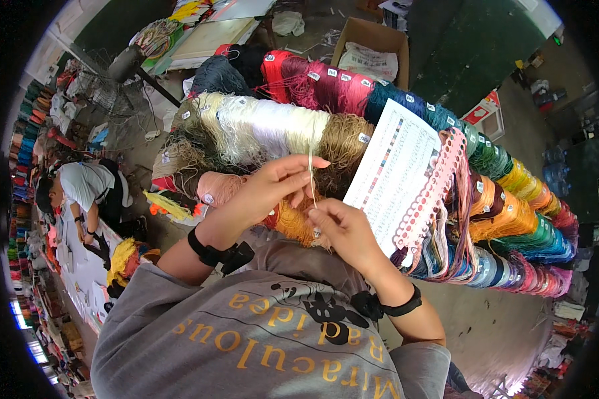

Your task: The person pulls strands of thread from bundles on a rack, threads them through holes in a pink plastic organizer, and checks a printed chart. They then move to a different rack, pulling more thread and threading it into the organizer while referencing the chart.

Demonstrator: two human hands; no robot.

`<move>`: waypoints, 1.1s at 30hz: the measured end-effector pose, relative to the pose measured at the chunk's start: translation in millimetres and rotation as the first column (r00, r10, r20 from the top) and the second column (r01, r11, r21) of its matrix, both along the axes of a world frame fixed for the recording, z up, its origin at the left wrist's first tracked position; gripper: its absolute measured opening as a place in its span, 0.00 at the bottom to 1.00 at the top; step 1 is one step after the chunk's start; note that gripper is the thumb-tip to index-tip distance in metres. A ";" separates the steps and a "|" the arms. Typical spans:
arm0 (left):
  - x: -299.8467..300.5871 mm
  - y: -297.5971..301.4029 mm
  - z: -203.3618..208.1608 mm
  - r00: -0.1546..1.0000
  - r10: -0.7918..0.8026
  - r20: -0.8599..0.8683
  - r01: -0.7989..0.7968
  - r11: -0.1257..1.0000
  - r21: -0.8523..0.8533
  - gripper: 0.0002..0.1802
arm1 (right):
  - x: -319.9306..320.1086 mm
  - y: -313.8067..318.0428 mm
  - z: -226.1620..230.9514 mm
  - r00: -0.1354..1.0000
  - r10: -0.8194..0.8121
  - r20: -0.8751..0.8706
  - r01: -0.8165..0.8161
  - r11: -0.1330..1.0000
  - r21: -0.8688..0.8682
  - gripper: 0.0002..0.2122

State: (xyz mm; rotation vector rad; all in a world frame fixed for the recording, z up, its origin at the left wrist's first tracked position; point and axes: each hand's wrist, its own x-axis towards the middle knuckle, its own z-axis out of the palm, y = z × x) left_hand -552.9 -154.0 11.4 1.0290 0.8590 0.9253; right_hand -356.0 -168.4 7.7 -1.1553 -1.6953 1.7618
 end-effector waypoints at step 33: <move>-28.1 74.1 -46.5 0.411 0.433 -0.802 -0.047 0.889 0.456 0.11 | 145.7 -75.0 140.7 0.390 0.338 -0.856 0.309 0.828 0.467 0.07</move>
